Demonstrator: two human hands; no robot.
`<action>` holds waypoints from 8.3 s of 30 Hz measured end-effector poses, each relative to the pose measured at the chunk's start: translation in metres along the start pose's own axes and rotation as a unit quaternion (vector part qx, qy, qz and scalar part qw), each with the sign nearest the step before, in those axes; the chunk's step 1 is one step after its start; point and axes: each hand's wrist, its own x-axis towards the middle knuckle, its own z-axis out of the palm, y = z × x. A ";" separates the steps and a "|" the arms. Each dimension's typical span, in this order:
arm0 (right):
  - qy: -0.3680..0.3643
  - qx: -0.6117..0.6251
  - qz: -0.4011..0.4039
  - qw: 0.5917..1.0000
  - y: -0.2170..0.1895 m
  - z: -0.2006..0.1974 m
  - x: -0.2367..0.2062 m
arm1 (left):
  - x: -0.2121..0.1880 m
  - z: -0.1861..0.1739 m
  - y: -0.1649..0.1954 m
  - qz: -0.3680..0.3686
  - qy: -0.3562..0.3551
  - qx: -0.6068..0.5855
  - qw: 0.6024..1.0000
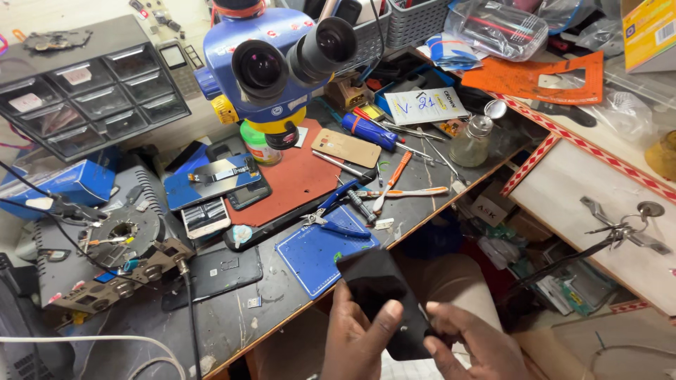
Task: The person repairs a smartphone at a workbench. They hold and turn the phone, open it to expose the battery and internal board, use pliers on small components, and handle the disassembled parts and other phone bodies on the bench.
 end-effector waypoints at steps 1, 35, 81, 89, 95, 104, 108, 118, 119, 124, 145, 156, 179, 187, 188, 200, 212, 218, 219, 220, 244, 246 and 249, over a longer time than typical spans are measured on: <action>-0.027 0.068 0.042 0.996 0.005 -0.002 0.002 | 0.000 -0.001 0.004 -0.012 0.001 -0.020 1.000; -0.043 -0.046 -0.392 0.918 -0.030 -0.022 0.042 | -0.037 -0.015 0.033 0.218 -0.120 0.382 0.890; -0.458 0.423 0.455 0.636 -0.033 -0.041 0.047 | -0.049 0.027 0.075 -0.011 -0.081 0.452 0.888; -0.394 0.497 0.428 0.644 0.042 -0.012 0.024 | -0.034 0.022 0.075 0.024 -0.151 0.460 0.875; -0.475 0.565 0.402 0.541 0.046 -0.010 0.026 | -0.031 0.016 0.063 0.015 -0.150 0.470 0.870; -0.364 0.527 0.380 0.667 0.078 -0.014 0.006 | -0.030 0.019 0.054 0.028 -0.168 0.458 0.873; -0.378 0.483 0.516 0.598 0.067 -0.018 0.013 | -0.030 0.023 0.052 -0.006 -0.153 0.460 0.875; -0.365 0.515 0.506 0.588 0.064 -0.010 0.019 | -0.025 0.025 0.046 -0.050 -0.132 0.448 0.883; -0.313 0.455 0.546 0.630 0.067 -0.010 0.019 | -0.025 0.025 0.045 -0.037 -0.137 0.449 0.882; -0.438 0.551 0.463 0.539 0.067 -0.014 0.022 | -0.021 0.026 0.045 -0.005 -0.152 0.463 0.873; -0.429 0.508 0.449 0.597 0.054 -0.029 0.025 | -0.017 0.031 0.045 -0.010 -0.168 0.477 0.863; -0.385 0.442 0.491 0.644 0.050 -0.032 0.026 | -0.022 0.033 0.046 -0.079 -0.141 0.459 0.874; -0.453 0.600 0.353 0.556 0.079 -0.020 0.013 | -0.020 0.027 0.045 0.005 -0.170 0.471 0.865; -0.420 0.535 0.245 0.691 0.110 -0.022 0.001 | -0.019 0.027 0.045 0.007 -0.176 0.464 0.868; -0.411 0.527 0.256 0.698 0.111 -0.020 0.001 | -0.019 0.027 0.045 0.004 -0.172 0.469 0.866; -0.460 0.533 0.437 0.560 0.055 -0.017 0.026 | -0.017 0.031 0.043 -0.072 -0.129 0.458 0.876; -0.402 0.499 0.510 0.574 0.047 -0.028 0.026 | -0.014 0.036 0.044 -0.083 -0.132 0.445 0.882; -0.449 0.534 0.407 0.589 0.080 -0.019 0.023 | -0.014 0.035 0.041 -0.088 -0.129 0.444 0.882; -0.454 0.551 0.394 0.579 0.085 -0.020 0.023 | -0.014 0.035 0.040 -0.089 -0.126 0.447 0.881; -0.459 0.567 0.380 0.569 0.089 -0.021 0.024 | -0.014 0.035 0.039 -0.091 -0.122 0.450 0.880; -0.530 0.382 0.175 0.737 0.003 -0.039 0.045 | -0.019 0.021 0.046 -0.043 -0.096 0.396 0.912; -0.516 0.323 0.143 0.780 0.010 -0.032 0.047 | -0.019 0.016 0.053 -0.034 -0.070 0.435 0.897; -0.477 0.263 0.224 0.808 0.018 -0.029 0.043 | -0.021 0.010 0.058 -0.020 -0.052 0.423 0.905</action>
